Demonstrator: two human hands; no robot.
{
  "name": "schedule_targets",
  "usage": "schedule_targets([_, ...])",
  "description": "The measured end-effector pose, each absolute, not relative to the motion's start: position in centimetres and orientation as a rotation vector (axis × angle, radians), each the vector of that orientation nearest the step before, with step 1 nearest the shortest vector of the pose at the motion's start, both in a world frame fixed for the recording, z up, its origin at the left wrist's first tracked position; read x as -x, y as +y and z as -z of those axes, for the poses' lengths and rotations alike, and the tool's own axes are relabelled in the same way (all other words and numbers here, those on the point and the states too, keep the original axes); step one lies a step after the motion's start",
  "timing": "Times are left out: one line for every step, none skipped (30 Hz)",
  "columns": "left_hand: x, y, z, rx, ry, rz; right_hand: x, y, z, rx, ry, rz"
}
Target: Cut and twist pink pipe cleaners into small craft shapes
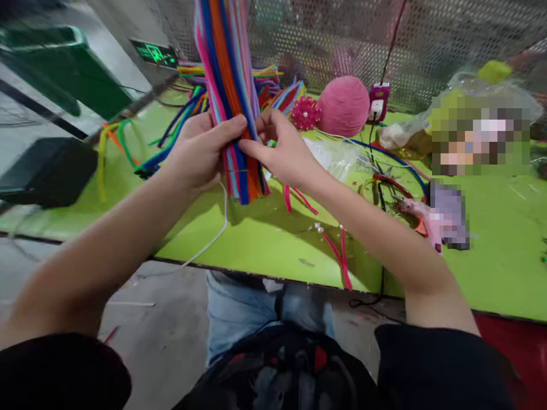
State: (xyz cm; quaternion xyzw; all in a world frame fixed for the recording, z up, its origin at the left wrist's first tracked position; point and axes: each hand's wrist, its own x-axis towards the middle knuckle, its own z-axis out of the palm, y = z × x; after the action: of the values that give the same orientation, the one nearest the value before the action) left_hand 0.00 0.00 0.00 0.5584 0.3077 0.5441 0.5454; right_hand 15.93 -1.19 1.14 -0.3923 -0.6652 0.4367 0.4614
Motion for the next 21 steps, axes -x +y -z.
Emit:
schedule_targets([0.0,0.1,0.2,-1.324,0.729,-1.287,-16.4,-1.2,-1.2,0.972,-1.639,-1.071])
schedule_targets([0.0,0.1,0.4,-1.322,0.726,-1.286,-16.8,-1.2,-1.2,0.977,-1.640,-1.073])
schedule_targets([0.0,0.2,0.6,-1.320,0.720,-1.287,-17.2,-1.3,-1.3,0.979,-1.640,-1.079])
schedule_targets([0.0,0.3,0.8,-1.318,0.711,-1.292,-17.6,-1.3,-1.3,0.978,-1.638,-1.090])
schedule_targets([0.0,0.4,1.0,-1.314,0.694,-1.308,-17.9,-1.4,-1.2,0.972,-1.635,-1.109])
schedule_targets([0.0,0.5,1.2,-1.310,0.677,-1.319,-18.2,-1.5,-1.2,0.964,-1.631,-1.131])
schedule_targets([0.1,0.6,1.4,-1.306,0.663,-1.325,-18.4,-1.5,-1.1,0.955,-1.622,-1.152])
schedule_targets([0.2,0.6,1.5,-1.304,0.650,-1.325,-18.7,-1.5,-1.0,0.948,-1.610,-1.169])
schedule_targets([0.3,0.7,1.6,-1.306,0.636,-1.323,-18.9,-1.4,-0.9,0.944,-1.598,-1.178])
schedule_targets([0.4,0.7,1.6,-1.309,0.627,-1.324,-19.2,-1.3,-0.8,0.946,-1.589,-1.179])
schedule_targets([0.5,0.7,1.6,-1.314,0.625,-1.325,-19.5,-1.2,-0.6,0.956,-1.585,-1.173])
schedule_targets([0.6,0.6,1.6,-1.320,0.631,-1.324,-19.7,-1.0,-0.5,0.975,-1.589,-1.157])
schedule_targets([0.7,0.6,1.7,-1.326,0.643,-1.321,-19.9,-0.9,-0.4,1.001,-1.604,-1.134])
schedule_targets([0.7,0.5,1.7,-1.331,0.661,-1.317,-20.1,-0.8,-0.3,1.029,-1.629,-1.095])
schedule_targets([0.7,0.4,1.7,-1.333,0.681,-1.315,-20.2,-0.9,-0.2,1.055,-1.664,-1.033])
schedule_targets([0.7,0.3,1.8,-1.336,0.701,-1.314,-20.2,-1.0,-0.1,1.071,-1.709,-0.938])
schedule_targets([0.6,0.2,1.9,-1.341,0.718,-1.315,-20.2,-1.2,-0.1,1.074,-1.769,-0.817])
schedule_targets([0.4,0.2,2.0,-1.344,0.733,-1.324,-20.1,-1.6,-0.1,1.066,-1.841,-0.673])
schedule_targets([0.3,0.1,2.1,-1.350,0.747,-1.331,-19.9,-2.0,-0.1,1.055,-1.916,-0.521])
schedule_targets([0.2,0.0,2.2,-1.359,0.757,-1.334,-19.8,-2.4,-0.1,1.049,-1.986,-0.376])
schedule_targets([0.1,0.0,2.2,-1.370,0.765,-1.333,-19.6,-2.8,-0.1,1.054,-2.045,-0.255])
